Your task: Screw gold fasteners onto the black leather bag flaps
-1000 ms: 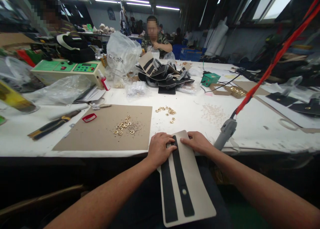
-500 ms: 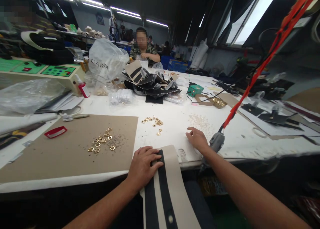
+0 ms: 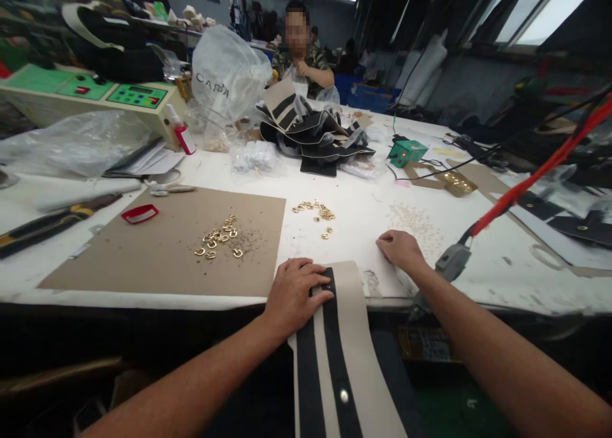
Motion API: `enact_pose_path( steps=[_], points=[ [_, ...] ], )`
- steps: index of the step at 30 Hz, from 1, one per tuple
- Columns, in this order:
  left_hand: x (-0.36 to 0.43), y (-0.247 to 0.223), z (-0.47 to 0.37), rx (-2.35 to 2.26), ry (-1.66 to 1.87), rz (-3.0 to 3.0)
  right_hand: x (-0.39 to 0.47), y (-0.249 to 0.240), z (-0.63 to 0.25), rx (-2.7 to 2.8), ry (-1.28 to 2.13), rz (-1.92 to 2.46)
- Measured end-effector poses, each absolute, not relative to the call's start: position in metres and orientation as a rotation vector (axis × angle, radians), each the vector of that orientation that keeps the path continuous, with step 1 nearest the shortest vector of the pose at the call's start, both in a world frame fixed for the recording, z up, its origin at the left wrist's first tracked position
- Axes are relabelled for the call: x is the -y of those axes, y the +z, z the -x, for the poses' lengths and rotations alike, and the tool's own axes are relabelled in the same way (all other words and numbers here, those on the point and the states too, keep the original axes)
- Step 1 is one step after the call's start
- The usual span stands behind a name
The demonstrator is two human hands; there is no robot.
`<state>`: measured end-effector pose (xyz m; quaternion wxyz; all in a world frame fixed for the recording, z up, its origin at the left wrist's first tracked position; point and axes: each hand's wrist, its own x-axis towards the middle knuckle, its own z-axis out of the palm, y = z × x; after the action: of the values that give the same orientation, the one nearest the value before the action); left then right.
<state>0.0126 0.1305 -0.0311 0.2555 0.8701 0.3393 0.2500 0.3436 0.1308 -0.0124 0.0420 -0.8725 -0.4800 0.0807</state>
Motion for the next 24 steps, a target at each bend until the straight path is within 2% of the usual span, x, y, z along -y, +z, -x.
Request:
enact_pose_path(
  steps=[9,16,19,24],
  points=[
    [-0.129,-0.032,-0.012,-0.910,0.678,-2.363,-0.130,-0.007,-0.336,1.797,0.010,2.684],
    [-0.129,-0.034,-0.013,-0.914,0.689,-2.351,-0.127,0.005,-0.321,1.822,-0.039,2.554],
    [-0.130,-0.034,-0.014,-0.907,0.688,-2.360,-0.108,0.012,-0.294,1.889,0.079,2.357],
    [-0.129,-0.034,-0.014,-0.905,0.687,-2.379,-0.068,0.008,-0.236,1.880,0.644,1.827]
  ],
)
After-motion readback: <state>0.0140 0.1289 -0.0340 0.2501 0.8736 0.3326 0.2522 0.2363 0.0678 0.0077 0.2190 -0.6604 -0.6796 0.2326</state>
